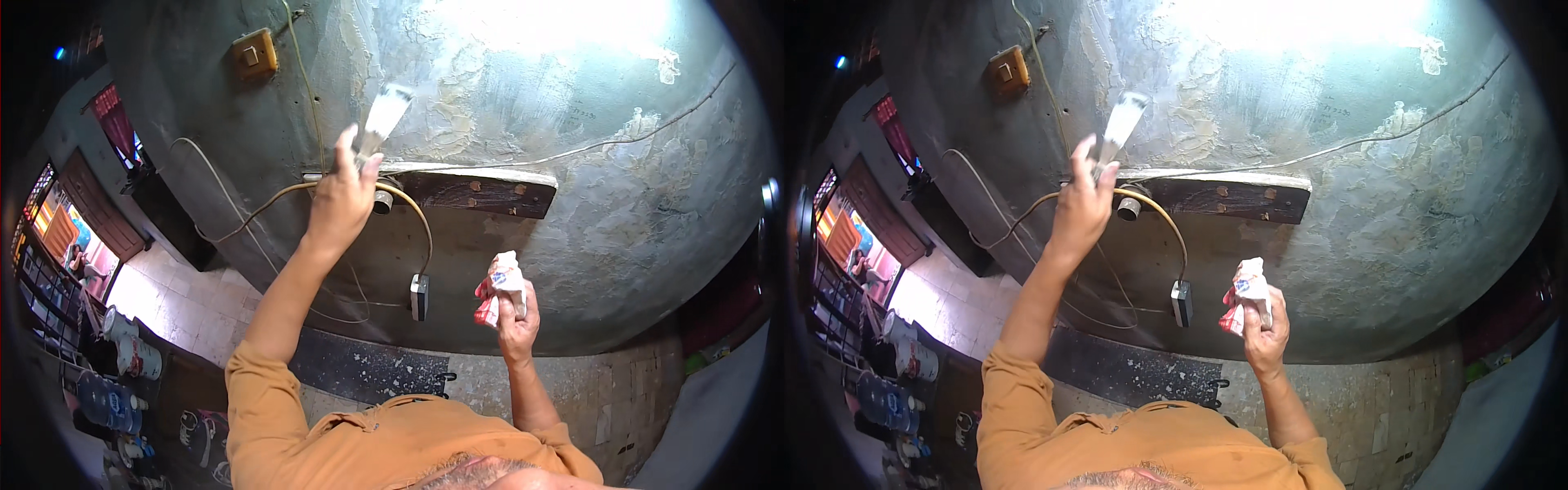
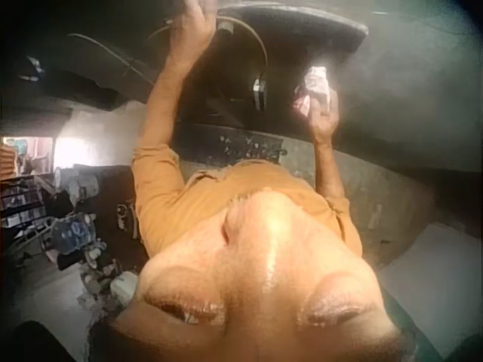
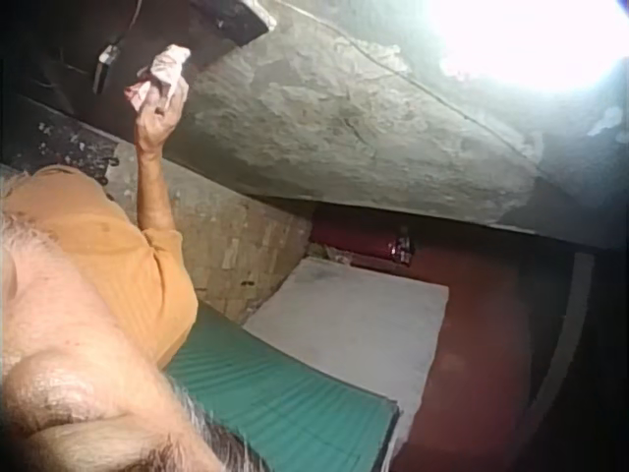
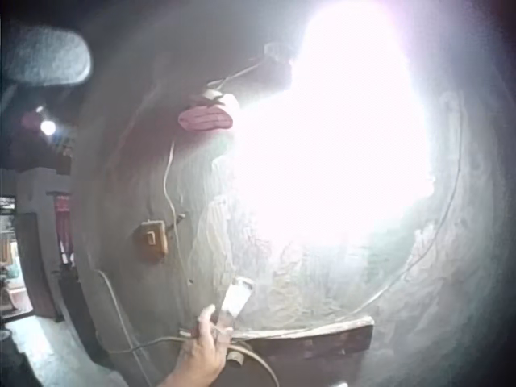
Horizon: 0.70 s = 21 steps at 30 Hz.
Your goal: The person scrapes a wall with a putty knife, applies white patching compound from a container, and wipes the area with a cloth.
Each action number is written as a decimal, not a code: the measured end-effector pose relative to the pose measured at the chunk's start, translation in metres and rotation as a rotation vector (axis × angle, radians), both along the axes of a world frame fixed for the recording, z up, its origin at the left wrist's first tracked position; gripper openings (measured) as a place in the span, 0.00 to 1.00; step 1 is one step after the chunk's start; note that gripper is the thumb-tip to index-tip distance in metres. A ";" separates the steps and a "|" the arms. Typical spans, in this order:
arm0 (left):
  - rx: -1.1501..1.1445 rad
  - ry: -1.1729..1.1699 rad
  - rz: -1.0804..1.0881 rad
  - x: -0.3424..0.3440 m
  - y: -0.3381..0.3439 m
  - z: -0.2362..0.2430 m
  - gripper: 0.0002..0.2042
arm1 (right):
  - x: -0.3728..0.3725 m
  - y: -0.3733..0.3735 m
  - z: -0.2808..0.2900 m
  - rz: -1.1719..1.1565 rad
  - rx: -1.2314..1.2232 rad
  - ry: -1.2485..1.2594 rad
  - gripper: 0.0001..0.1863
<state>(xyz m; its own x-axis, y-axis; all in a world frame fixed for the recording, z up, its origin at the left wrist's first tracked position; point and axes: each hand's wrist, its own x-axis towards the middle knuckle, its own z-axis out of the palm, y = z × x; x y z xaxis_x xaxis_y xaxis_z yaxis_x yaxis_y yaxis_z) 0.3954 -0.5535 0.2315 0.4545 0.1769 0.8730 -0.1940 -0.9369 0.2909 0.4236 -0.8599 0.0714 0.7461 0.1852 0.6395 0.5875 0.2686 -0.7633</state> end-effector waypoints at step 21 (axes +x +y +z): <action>0.111 -0.141 0.267 0.091 -0.035 0.023 0.24 | -0.035 -0.031 -0.032 -0.039 -0.078 0.151 0.12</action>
